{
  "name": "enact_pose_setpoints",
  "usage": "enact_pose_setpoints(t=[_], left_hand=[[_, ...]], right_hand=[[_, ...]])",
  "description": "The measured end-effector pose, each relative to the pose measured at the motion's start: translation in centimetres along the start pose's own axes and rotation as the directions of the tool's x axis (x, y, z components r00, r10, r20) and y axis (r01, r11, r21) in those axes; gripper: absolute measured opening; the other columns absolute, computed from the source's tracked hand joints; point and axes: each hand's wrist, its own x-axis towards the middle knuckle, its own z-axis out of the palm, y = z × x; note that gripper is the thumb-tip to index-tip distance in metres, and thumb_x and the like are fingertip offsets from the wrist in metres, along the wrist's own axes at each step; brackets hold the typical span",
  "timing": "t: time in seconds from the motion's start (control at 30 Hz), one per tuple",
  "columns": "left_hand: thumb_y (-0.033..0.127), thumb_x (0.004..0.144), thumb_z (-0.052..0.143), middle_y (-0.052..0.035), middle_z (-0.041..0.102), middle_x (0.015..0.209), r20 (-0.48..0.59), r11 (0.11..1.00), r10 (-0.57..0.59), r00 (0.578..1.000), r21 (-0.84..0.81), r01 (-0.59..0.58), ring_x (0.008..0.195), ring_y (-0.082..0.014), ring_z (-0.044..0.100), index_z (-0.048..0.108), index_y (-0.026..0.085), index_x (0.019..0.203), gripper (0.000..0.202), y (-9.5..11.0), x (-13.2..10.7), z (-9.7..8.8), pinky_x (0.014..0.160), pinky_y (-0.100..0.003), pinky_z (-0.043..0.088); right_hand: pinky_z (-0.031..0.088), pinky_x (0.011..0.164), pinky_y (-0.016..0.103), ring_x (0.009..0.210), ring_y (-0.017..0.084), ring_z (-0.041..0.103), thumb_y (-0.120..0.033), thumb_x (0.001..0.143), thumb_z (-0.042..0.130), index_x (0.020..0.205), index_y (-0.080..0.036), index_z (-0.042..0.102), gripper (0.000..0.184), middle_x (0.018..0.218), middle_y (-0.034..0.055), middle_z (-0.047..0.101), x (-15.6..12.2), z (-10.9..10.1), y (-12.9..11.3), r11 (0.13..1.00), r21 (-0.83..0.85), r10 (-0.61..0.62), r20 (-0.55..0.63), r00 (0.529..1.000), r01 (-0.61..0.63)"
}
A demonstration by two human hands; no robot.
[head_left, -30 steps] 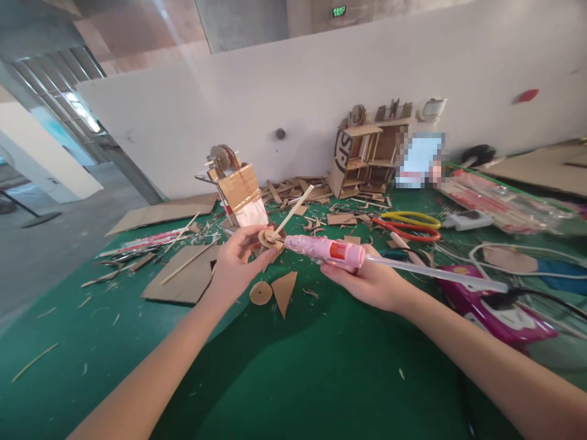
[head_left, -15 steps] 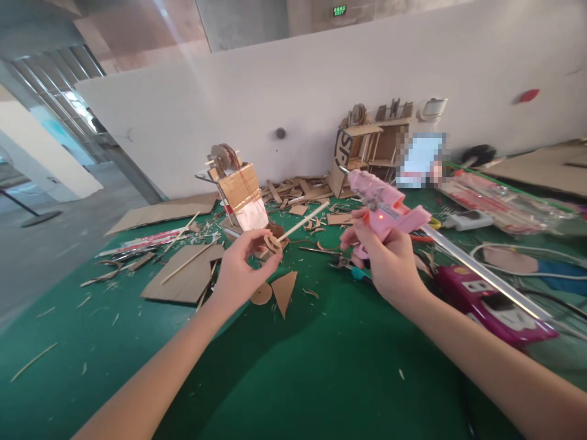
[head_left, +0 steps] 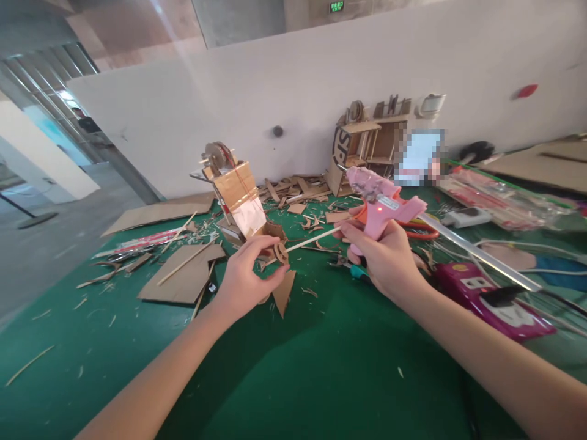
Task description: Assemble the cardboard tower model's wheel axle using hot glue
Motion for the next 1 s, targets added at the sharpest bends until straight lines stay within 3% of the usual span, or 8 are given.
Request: enact_pose_setpoints(t=[0.2, 0.63, 1.0], left_hand=[[0.022, 0.077, 0.066, -0.0084, 0.062, 0.113, 0.015, 1.000, 0.021, 1.000, 0.003, -0.021, 0.097, -0.0200, 0.061, 0.058, 0.020, 0.116, 0.040, 0.47, -0.15, 0.08, 0.086, -0.035, 0.054], [0.019, 0.077, 0.063, -0.0086, 0.060, 0.117, 0.024, 1.000, 0.012, 1.000, 0.007, -0.012, 0.094, -0.0180, 0.062, 0.057, 0.019, 0.119, 0.043, 0.81, -0.06, -0.30, 0.081, -0.030, 0.056], [0.020, 0.075, 0.063, -0.0088, 0.061, 0.116, 0.033, 0.999, -0.029, 0.999, -0.017, 0.030, 0.095, -0.0196, 0.063, 0.058, 0.020, 0.117, 0.042, 0.82, -0.03, -0.25, 0.083, -0.033, 0.056]], right_hand=[[0.035, 0.038, 0.022, 0.043, 0.007, 0.045, -0.034, 0.074, 0.074, 0.097, -0.019, 0.056, 0.033, 0.074, 0.0027, 0.067, 0.19, -0.22, 0.30, 1.000, -0.019, 0.012, -0.026, 1.000, -0.012], [0.036, 0.038, 0.023, 0.044, 0.007, 0.045, -0.034, 0.073, 0.075, 0.092, -0.019, 0.059, 0.029, 0.069, 0.0018, 0.066, 0.08, 0.02, 0.26, 0.999, -0.036, 0.019, -0.048, 0.999, -0.021], [0.037, 0.039, 0.023, 0.045, 0.008, 0.045, -0.036, 0.075, 0.073, 0.092, -0.018, 0.059, 0.028, 0.070, 0.0023, 0.065, 0.16, -0.09, 0.57, 0.997, -0.070, 0.009, -0.029, 1.000, -0.011]])
